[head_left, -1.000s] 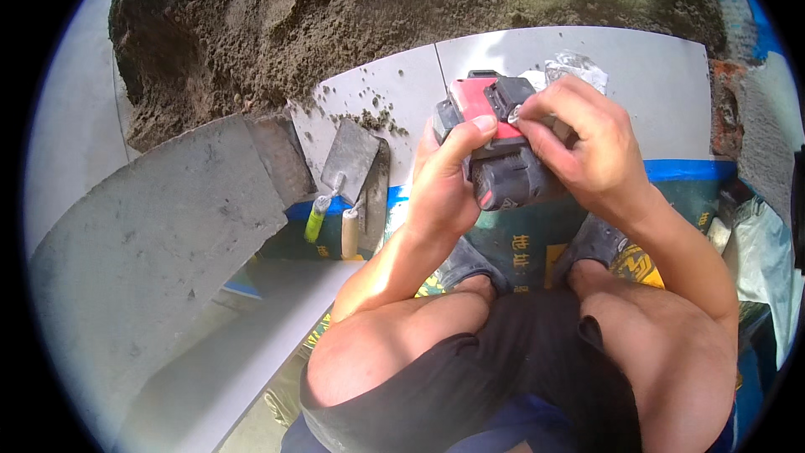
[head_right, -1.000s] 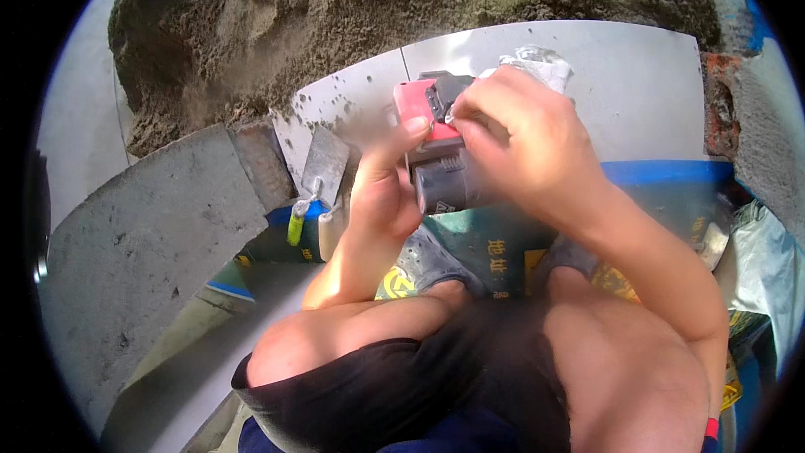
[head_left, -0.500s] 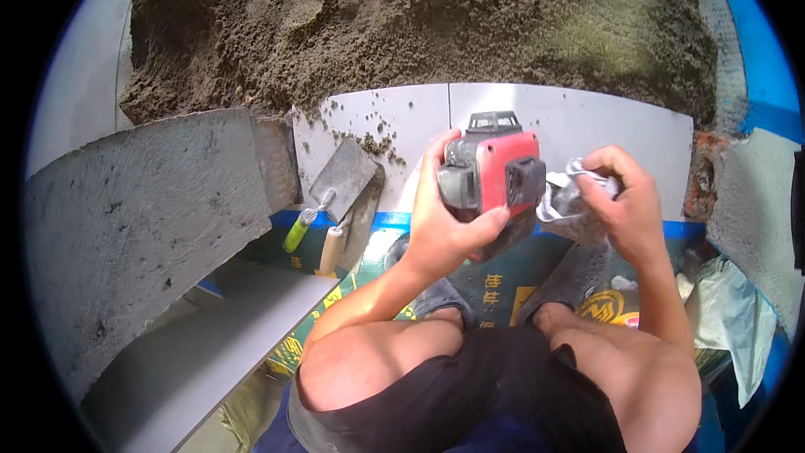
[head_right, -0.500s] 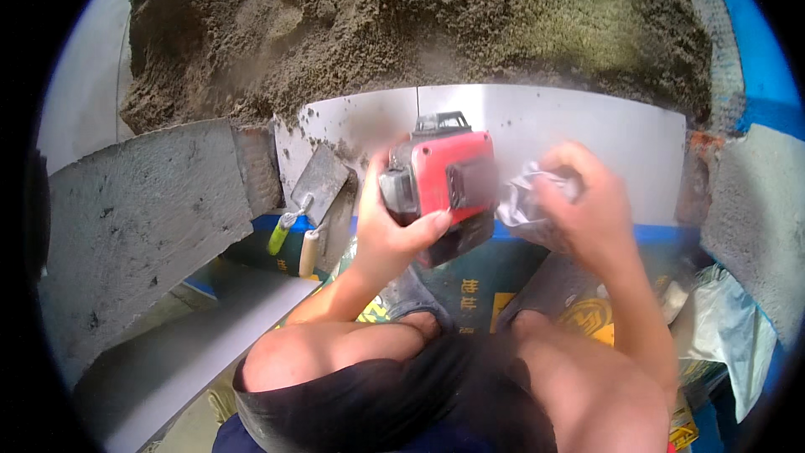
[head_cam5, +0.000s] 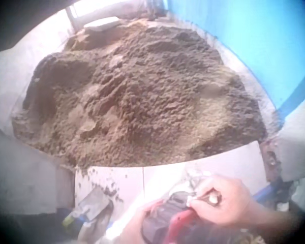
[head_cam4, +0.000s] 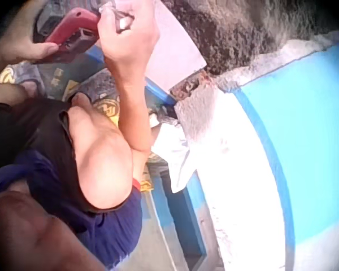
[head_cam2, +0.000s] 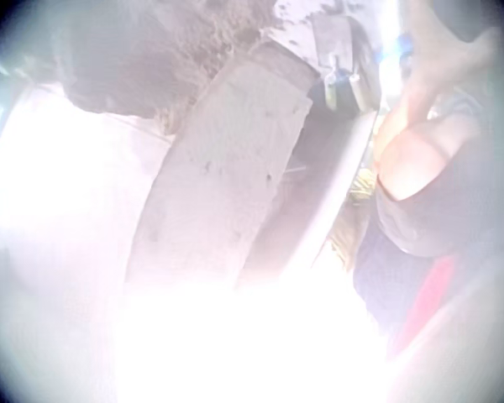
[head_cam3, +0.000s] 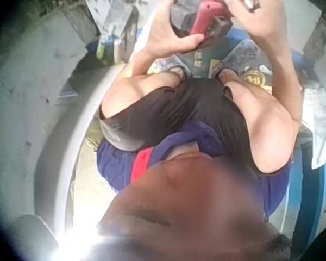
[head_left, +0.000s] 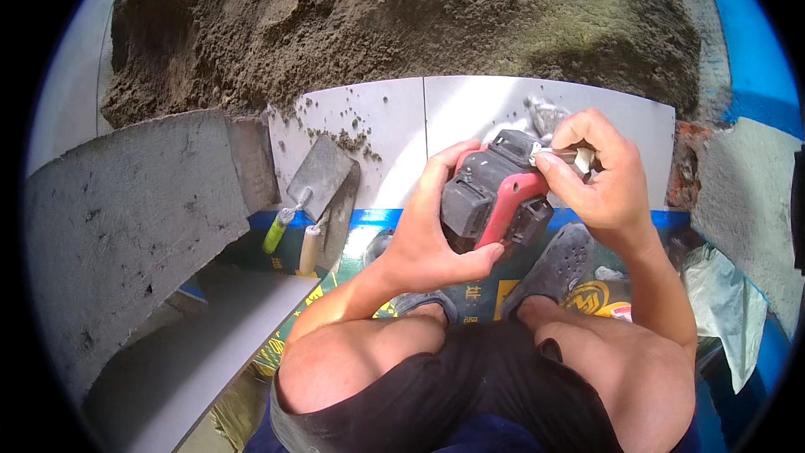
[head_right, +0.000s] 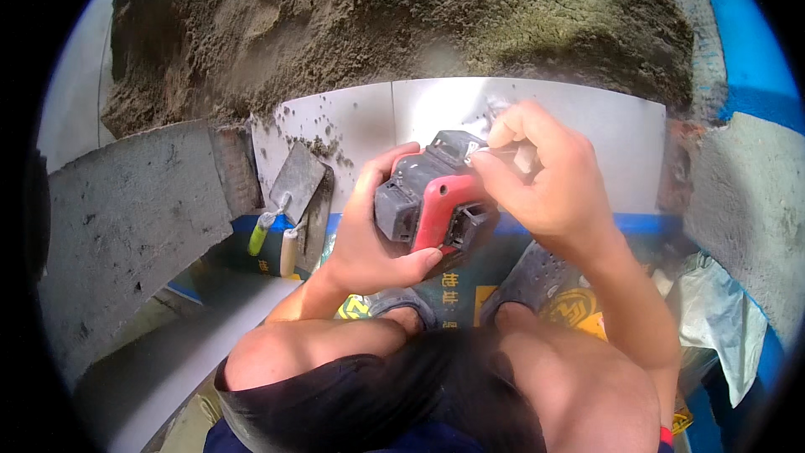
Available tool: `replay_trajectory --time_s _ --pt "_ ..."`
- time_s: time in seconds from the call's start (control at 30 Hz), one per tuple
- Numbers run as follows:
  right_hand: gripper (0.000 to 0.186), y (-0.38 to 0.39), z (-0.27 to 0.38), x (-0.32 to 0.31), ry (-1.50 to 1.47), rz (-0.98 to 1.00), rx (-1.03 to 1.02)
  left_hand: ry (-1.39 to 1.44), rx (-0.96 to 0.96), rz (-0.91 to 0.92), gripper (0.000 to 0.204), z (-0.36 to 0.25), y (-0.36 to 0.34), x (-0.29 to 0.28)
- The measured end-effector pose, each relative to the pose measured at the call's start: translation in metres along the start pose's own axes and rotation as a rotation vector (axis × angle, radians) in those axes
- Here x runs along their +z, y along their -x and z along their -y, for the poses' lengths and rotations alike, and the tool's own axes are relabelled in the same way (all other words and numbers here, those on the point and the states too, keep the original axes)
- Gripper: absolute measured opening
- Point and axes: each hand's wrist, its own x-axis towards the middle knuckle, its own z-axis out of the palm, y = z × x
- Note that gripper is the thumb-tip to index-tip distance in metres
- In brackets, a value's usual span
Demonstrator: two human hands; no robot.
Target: The person wipes down a laser level with a cloth, adjusts the level, and then uses a trowel to scrape and smooth mortar on the wall near a tile.
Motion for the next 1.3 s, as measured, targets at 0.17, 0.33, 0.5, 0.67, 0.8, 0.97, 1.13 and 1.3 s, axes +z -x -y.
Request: replay_trajectory --time_s 0.17,0.33,0.5,0.67,0.8,0.97,1.13,1.3 --pt "0.016 0.007 -0.008 0.001 0.124 0.033 0.159 -0.158 0.116 -0.017 0.100 -0.005 0.003 0.006" --pt "0.010 0.009 -0.022 -0.012 -0.077 -0.002 0.285 -0.468 0.154 0.046 0.100 0.000 -0.004 0.011" --pt "0.024 0.014 -0.059 0.010 0.068 0.179 0.320 -0.576 0.090 0.128 0.098 0.056 0.005 0.013" --pt "0.023 0.023 -0.100 0.052 -0.023 0.170 0.385 -0.633 0.044 0.143 0.098 0.083 0.008 0.018" --pt "0.019 0.014 -0.109 0.077 0.073 0.109 0.191 -0.668 0.064 0.161 0.099 0.088 0.006 0.017" --pt "0.022 0.003 -0.102 0.084 0.141 0.123 0.309 -0.609 0.023 0.174 0.098 0.087 0.003 0.015" --pt "0.026 -0.008 -0.104 0.079 0.307 0.168 0.390 -0.599 0.021 0.154 0.092 0.087 -0.002 0.020" --pt "0.026 -0.032 -0.095 0.070 0.450 0.376 0.378 -0.602 0.015 0.152 0.082 0.085 -0.007 0.021"
